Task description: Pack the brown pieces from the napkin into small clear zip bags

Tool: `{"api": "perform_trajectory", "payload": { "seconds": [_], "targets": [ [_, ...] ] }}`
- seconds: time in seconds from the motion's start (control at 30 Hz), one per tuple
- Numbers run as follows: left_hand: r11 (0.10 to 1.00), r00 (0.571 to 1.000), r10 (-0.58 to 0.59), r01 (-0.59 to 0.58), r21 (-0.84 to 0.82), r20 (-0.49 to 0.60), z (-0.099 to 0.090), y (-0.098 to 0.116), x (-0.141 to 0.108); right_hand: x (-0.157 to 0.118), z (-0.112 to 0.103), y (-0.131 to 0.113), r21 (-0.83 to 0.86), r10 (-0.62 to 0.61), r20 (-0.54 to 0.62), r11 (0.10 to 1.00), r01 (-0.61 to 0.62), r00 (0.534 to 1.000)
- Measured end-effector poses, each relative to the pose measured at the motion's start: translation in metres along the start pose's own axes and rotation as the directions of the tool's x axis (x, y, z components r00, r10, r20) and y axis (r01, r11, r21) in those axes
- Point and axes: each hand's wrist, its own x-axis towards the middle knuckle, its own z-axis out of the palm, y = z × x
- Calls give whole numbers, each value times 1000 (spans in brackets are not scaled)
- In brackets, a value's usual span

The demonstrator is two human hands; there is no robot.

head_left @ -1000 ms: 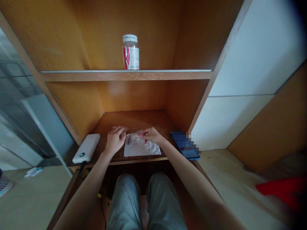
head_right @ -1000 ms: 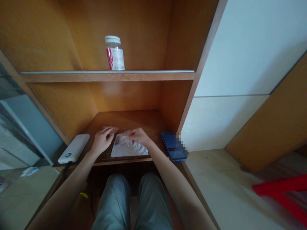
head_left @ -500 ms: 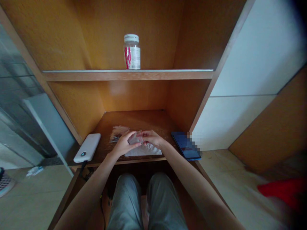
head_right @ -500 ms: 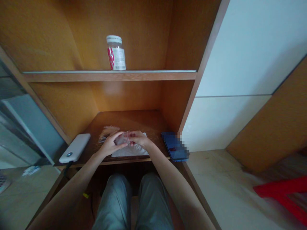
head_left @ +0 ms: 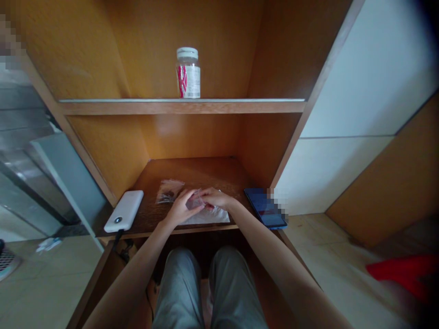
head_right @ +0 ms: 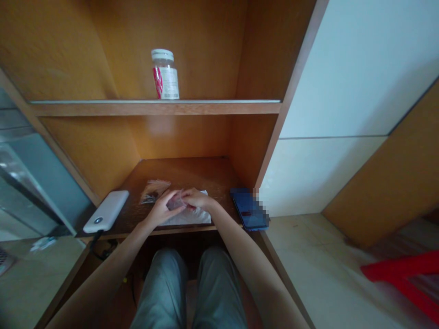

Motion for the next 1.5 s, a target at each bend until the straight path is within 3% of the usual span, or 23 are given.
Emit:
{"api": "perform_trajectory", "payload": {
  "seconds": [0.2,0.43,0.53,0.6,0.67,0.73,0.87,1.03,1.23,1.33,1.4,1.5],
  "targets": [
    [999,998,-48,48,-21,-31,-1,3,0,5,-5,-5,-96,-45,-2,994,45,999],
    [997,997,-70,69,15,28,-14,2,6,3,-6,-6,-107,-87,16,990,89,996],
    [997,996,-64,61,47,56,-23,2,9,2,-4,1,-119,-144,-83,984,133,986],
    [993,996,-69,64,95,50,-31,2,10,4,-4,8,-195,-212,-272,967,162,939],
    [986,997,-70,65,150,23,-37,2,10,5,-3,18,-344,-315,-436,924,168,843],
    [978,998,-64,62,197,2,-43,1,10,4,-2,28,-510,-395,-439,849,139,807],
    [966,998,-53,44,256,29,-47,-1,12,-1,3,44,-720,-378,-241,688,97,894],
    [953,994,-46,14,302,99,-49,0,16,-3,2,55,-801,-315,-178,597,49,932],
    [944,979,-73,6,331,190,-52,0,20,-2,-9,51,-729,-343,-174,675,114,923],
    [947,972,-72,-4,322,225,-51,1,21,3,-6,39,-561,-364,-382,822,100,850],
    [947,966,-66,-18,321,250,-50,4,23,12,0,32,-372,-286,-558,925,73,779],
    [927,960,-58,-50,372,273,-48,11,29,33,13,26,-71,-155,-631,987,142,760]
  ]
}}
